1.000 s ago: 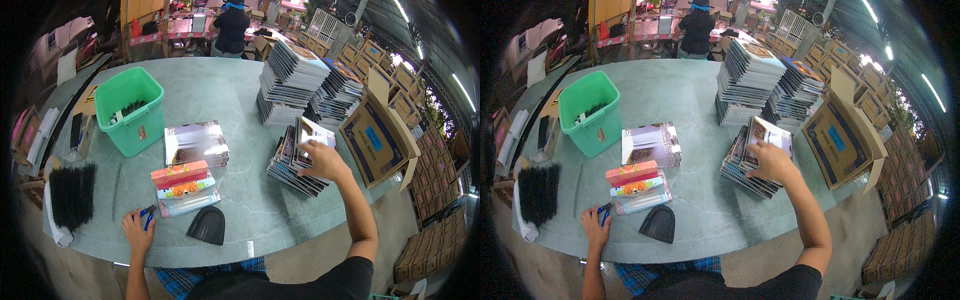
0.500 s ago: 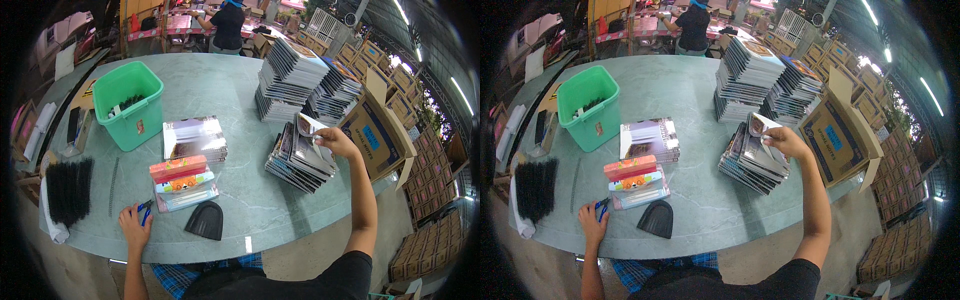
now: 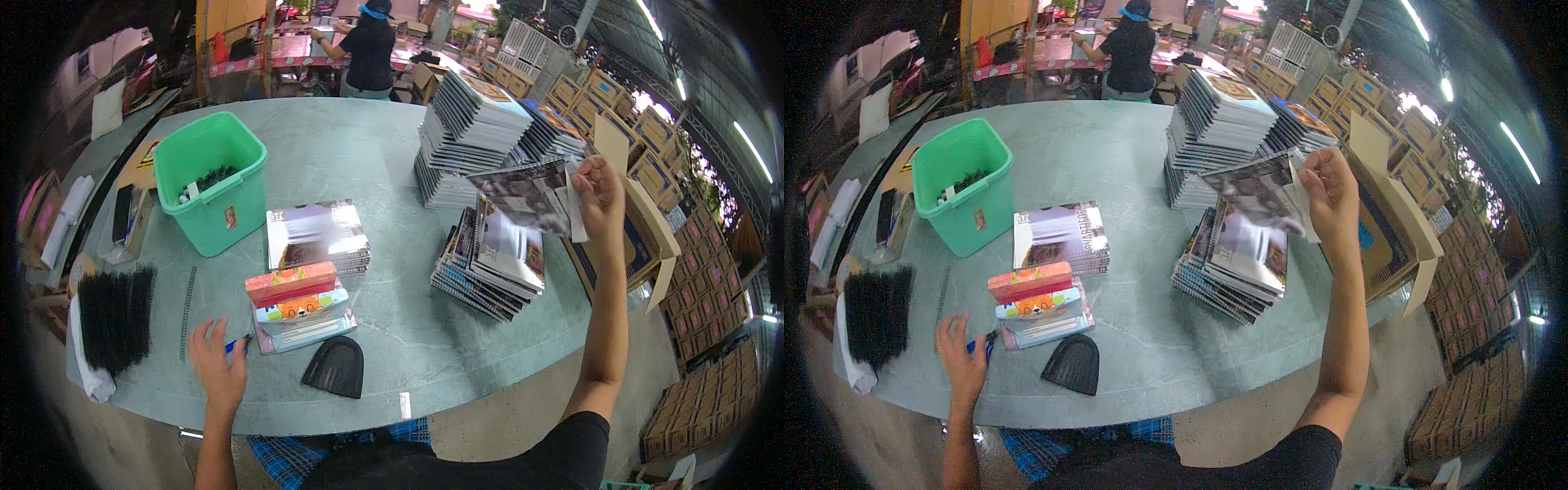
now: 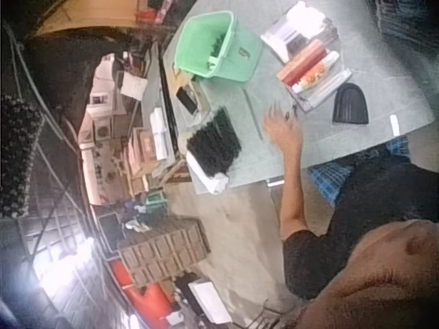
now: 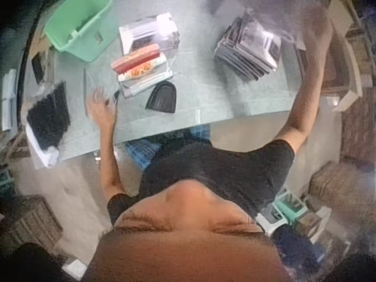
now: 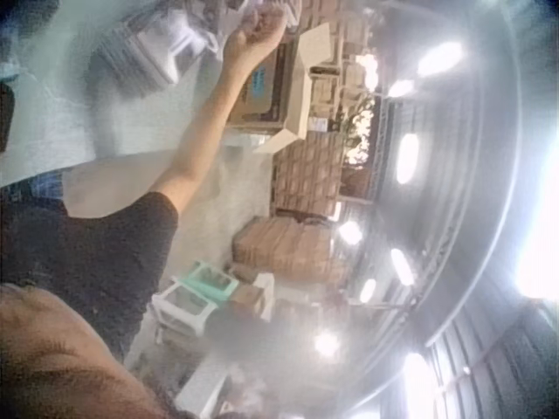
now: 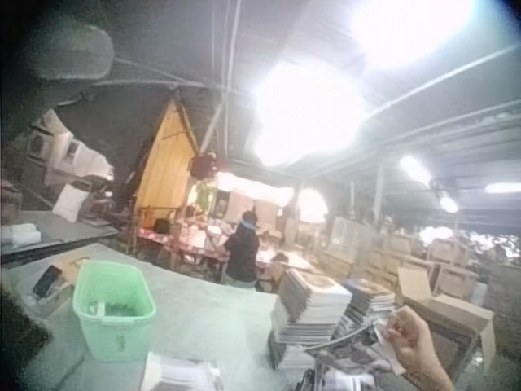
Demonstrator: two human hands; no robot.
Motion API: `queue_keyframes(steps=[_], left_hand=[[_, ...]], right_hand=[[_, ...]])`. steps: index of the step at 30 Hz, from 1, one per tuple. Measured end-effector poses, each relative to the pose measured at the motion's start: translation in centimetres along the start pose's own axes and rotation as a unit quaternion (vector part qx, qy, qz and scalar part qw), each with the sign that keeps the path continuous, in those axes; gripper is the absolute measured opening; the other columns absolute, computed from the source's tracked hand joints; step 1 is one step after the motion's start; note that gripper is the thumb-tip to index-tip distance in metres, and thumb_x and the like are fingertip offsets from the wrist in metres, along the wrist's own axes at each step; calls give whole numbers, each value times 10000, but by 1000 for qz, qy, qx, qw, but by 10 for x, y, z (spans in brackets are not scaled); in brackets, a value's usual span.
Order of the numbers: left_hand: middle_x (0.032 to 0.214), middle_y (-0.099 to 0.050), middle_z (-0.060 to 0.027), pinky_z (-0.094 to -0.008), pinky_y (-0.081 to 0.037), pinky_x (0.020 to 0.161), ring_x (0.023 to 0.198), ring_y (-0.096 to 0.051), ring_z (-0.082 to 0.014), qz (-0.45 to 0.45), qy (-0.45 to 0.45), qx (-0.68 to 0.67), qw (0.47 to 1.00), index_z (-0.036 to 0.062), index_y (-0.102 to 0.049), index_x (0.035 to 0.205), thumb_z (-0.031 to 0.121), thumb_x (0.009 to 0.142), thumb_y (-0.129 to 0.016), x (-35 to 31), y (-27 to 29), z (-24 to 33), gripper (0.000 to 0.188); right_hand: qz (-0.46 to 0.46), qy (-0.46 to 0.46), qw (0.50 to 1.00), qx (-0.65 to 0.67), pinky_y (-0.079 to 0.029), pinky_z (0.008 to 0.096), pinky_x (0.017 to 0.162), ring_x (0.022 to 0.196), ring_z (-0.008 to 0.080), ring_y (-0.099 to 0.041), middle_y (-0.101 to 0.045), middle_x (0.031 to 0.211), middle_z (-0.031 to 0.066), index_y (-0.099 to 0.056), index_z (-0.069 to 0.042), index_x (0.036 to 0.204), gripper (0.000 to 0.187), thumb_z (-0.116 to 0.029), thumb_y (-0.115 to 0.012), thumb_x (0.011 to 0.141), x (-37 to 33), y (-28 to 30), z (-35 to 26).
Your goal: The person inserts metal wire spirals into the holes of notebooks, uses blue pliers to cut the excess wire, and places the finished notebooks onto a stack.
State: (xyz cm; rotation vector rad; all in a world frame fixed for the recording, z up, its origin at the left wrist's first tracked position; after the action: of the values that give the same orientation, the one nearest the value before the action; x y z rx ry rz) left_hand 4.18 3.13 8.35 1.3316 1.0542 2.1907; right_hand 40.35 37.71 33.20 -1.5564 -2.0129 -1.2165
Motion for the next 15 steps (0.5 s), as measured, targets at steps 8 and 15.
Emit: queue_keyframes(steps=[8, 15], left_hand=[[871, -608, -203, -420, -450, 726, 807, -587, -354, -168, -101, -384, 902, 1, -530, 1139, 269, 813, -646, 110, 40, 166, 438], [767, -601, -179, -377, -442, 659, 695, -582, -288, -176, -8, -446, 877, -24, -557, 986, 202, 838, -616, 99, 2, 139, 277]], right_hand=[[-292, -45, 893, 340, -425, 218, 749, 835, 100, -550, -603, 899, 42, -559, -20, 923, 123, 51, -569, 824, -48, -114, -49], [-307, 35, 951, -27, -438, 246, 716, 822, 88, -541, -617, 917, 47, -536, 11, 1118, 312, -152, -621, 866, -77, -144, -35]])
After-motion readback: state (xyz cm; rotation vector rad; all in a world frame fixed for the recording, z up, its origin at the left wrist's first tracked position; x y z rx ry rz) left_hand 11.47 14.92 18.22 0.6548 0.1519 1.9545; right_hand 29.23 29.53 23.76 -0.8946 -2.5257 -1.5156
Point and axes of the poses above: each hand's wrist, its own x-axis towards the middle knuckle, its own y-axis out of the back of the hand, z = x × y, the point moved 1 cm from there along x, towards the middle knuckle
